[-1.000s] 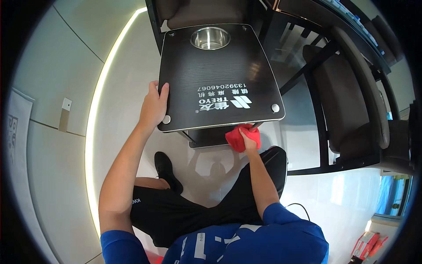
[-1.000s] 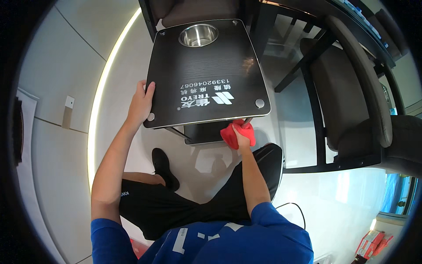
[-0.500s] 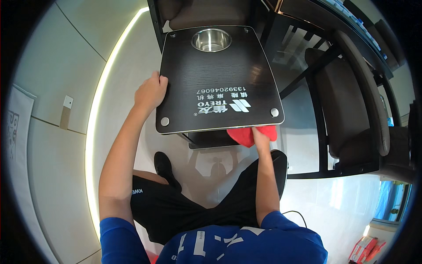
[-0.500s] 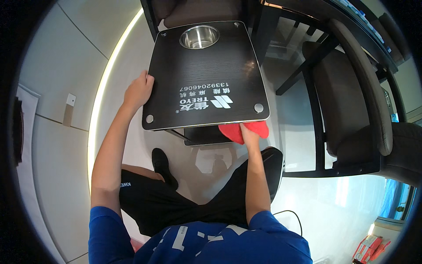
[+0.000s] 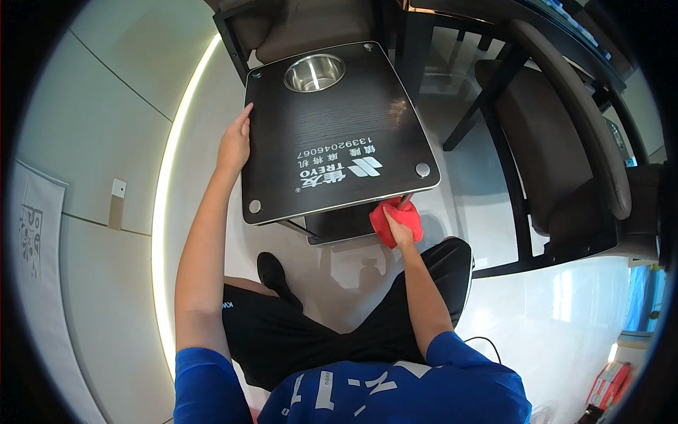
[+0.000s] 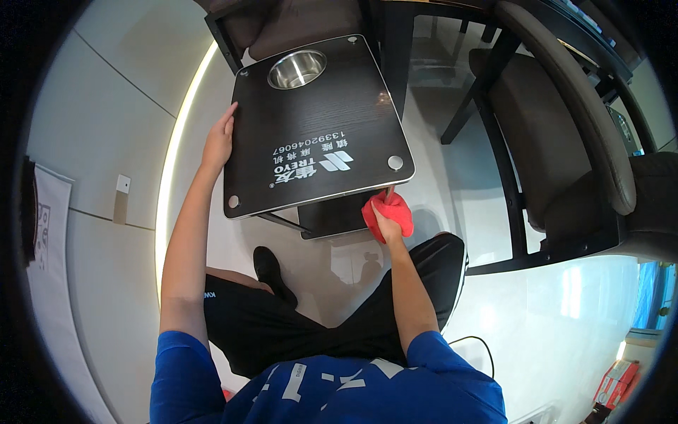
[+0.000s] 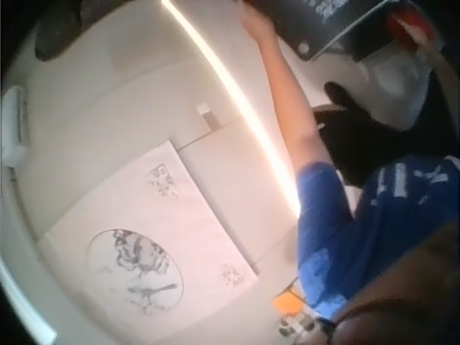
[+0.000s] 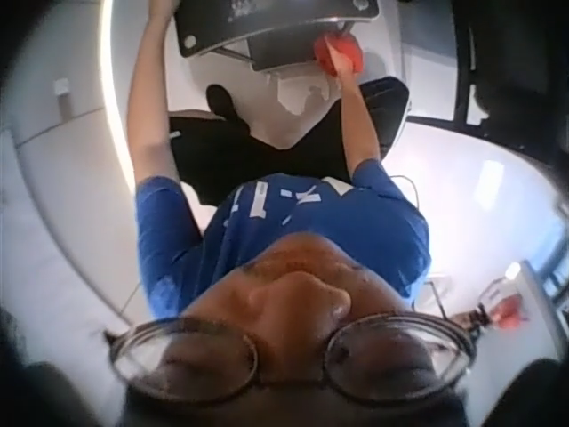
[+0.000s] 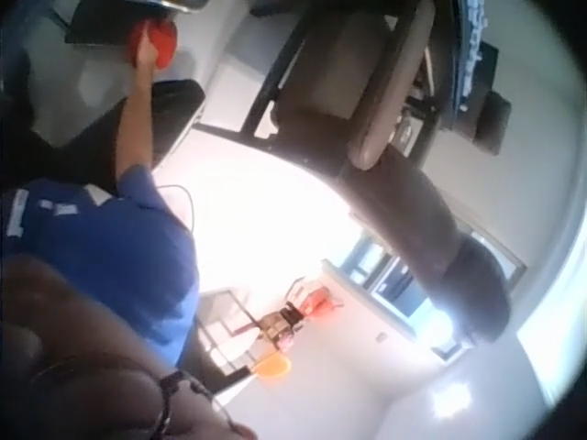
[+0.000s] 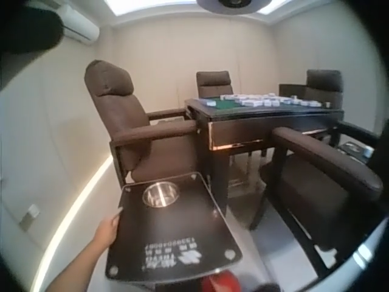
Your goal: Cleaning a side table and the legs of a chair using a red cloth.
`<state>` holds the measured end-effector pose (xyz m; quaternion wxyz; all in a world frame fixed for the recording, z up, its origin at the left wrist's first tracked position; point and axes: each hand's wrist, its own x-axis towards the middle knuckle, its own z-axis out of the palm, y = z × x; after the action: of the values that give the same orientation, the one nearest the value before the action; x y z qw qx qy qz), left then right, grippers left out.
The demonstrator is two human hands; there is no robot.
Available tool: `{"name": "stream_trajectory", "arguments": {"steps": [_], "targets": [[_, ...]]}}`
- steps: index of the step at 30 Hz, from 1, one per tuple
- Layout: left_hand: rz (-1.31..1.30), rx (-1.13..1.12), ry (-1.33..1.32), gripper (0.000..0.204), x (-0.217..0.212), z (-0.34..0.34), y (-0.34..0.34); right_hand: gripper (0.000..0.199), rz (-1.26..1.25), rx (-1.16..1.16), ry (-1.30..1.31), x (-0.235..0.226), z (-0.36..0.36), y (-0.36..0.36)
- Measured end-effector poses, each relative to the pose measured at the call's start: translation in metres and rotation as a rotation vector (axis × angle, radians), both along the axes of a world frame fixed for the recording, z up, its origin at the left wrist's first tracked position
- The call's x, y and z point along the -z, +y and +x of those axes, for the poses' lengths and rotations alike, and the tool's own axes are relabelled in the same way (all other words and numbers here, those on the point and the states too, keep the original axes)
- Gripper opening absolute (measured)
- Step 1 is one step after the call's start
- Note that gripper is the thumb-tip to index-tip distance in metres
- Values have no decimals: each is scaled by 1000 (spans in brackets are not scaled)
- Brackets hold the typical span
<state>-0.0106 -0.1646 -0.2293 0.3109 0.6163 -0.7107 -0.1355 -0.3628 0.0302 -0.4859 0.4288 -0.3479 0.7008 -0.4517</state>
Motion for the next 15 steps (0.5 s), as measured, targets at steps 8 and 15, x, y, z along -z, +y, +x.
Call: {"name": "stream_trajectory", "arguments": {"steps": [8,15], "targets": [[262,-61,-424,48,-72,2,83,40,-305,-17,4,-55,3,2],[294,131,-751,71,-99,34,159,31,-206,7,-82,-42,5,1]]}}
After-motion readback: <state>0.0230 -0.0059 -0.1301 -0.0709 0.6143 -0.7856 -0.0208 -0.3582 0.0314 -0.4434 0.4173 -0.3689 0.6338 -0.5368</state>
